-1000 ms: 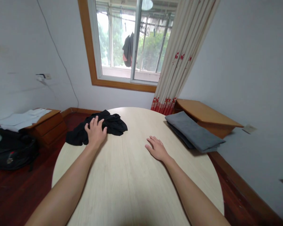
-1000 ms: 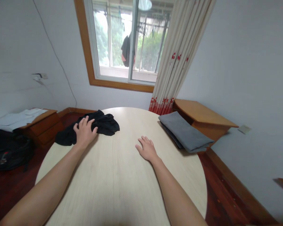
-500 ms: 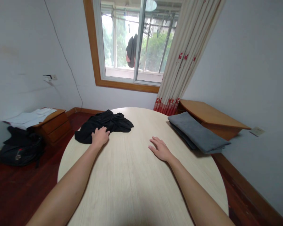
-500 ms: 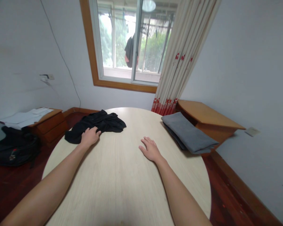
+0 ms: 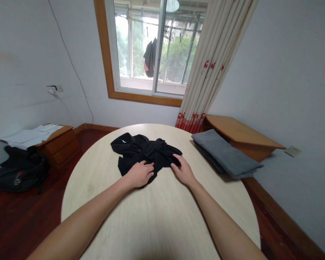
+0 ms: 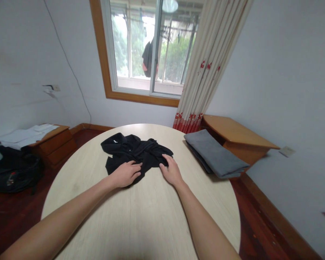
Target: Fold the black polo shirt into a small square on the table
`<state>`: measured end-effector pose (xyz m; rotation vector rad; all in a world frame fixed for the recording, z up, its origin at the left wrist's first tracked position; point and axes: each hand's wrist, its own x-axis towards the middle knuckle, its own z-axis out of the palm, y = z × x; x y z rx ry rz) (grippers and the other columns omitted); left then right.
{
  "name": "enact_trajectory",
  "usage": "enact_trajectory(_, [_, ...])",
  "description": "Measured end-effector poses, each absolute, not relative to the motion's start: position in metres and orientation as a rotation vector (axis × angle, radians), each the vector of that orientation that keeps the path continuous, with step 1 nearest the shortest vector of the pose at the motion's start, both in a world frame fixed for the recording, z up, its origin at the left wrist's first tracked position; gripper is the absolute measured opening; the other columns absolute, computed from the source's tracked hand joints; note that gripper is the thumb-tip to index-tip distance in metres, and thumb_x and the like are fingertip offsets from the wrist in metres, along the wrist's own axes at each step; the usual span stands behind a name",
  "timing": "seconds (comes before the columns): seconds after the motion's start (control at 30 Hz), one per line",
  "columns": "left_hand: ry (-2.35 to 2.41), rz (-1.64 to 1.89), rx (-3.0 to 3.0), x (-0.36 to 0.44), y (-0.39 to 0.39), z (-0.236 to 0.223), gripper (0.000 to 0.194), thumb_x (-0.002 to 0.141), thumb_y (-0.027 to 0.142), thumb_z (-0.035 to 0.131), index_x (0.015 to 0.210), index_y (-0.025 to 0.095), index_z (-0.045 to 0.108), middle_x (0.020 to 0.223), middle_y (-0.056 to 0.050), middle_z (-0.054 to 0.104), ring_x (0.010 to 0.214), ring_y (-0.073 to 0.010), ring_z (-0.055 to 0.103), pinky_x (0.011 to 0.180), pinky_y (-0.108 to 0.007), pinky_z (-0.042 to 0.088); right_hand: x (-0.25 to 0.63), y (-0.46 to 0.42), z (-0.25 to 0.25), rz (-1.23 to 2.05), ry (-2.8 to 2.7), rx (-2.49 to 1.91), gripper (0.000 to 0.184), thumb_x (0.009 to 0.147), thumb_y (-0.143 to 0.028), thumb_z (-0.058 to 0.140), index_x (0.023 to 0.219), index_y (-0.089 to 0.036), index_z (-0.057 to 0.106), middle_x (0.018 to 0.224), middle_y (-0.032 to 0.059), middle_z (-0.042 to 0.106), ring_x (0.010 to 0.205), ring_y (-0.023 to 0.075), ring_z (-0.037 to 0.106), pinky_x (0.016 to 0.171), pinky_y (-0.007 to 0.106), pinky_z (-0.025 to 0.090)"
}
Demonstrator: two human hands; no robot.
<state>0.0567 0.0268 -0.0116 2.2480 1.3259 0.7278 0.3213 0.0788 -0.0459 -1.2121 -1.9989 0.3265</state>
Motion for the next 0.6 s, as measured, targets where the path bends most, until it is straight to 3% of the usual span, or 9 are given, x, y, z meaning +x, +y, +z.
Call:
enact_trajectory(0.17, [0.899,0.52,2.233,0.042,0.023,0.003,0.027,0.086,0.034,0.063,0.109,0.032,0.076,0.128,-0.004,0.07,0.132,-0.031,0.054,0.11,-0.046,0.039,0.331,0.082,-0.042,0.212,-1.97,-1.28,0.047,0.092,-0.034,0.049,0.134,-0.018,0.059,0.138,0.0139,0.059,0.13,0.0273,0.051,0.115,0.046,0.036])
enact_trajectory(0.3, [1.018,0.621,2.144,0.017,0.035,0.007,0.035,0.093,0.05,0.052,0.099,0.028,0.079,0.118,-0.005,0.074,0.118,-0.0277,0.065,0.105,-0.04,0.045,0.339,0.081,-0.038,0.245,-2.028,-1.351,0.048,0.091,-0.034,0.051,0.134,-0.015,0.059,0.135,0.0154,0.061,0.127,0.028,0.054,0.111,0.045,0.038])
enact_trajectory(0.37, [1.209,0.663,2.145,0.004,0.045,0.003,0.043,0.092,0.058,0.05,0.1,0.027,0.078,0.116,-0.005,0.075,0.112,-0.0273,0.067,0.104,-0.04,0.047,0.339,0.079,-0.033,0.268,-2.036,-1.43,0.047,0.089,-0.034,0.055,0.133,-0.016,0.06,0.128,0.0141,0.065,0.116,0.0274,0.059,0.104,0.042,0.044])
enact_trajectory(0.47, [1.451,0.562,2.26,-0.014,0.059,-0.008,0.057,0.086,0.065,0.052,0.12,0.024,0.071,0.13,-0.007,0.069,0.122,-0.0297,0.061,0.11,-0.043,0.042,0.335,0.073,-0.022,0.357,-2.048,-1.563,0.043,0.088,-0.036,0.06,0.127,-0.018,0.064,0.109,0.01,0.072,0.096,0.0243,0.065,0.085,0.035,0.049])
enact_trajectory(0.6, [1.699,0.441,2.336,-0.033,0.073,-0.022,0.071,0.083,0.069,0.052,0.135,0.022,0.06,0.15,-0.011,0.051,0.14,-0.033,0.044,0.116,-0.052,0.031,0.326,0.065,-0.011,0.448,-2.094,-1.657,0.028,0.089,-0.04,0.061,0.109,-0.023,0.07,0.089,0.0048,0.073,0.079,0.021,0.065,0.068,0.029,0.042])
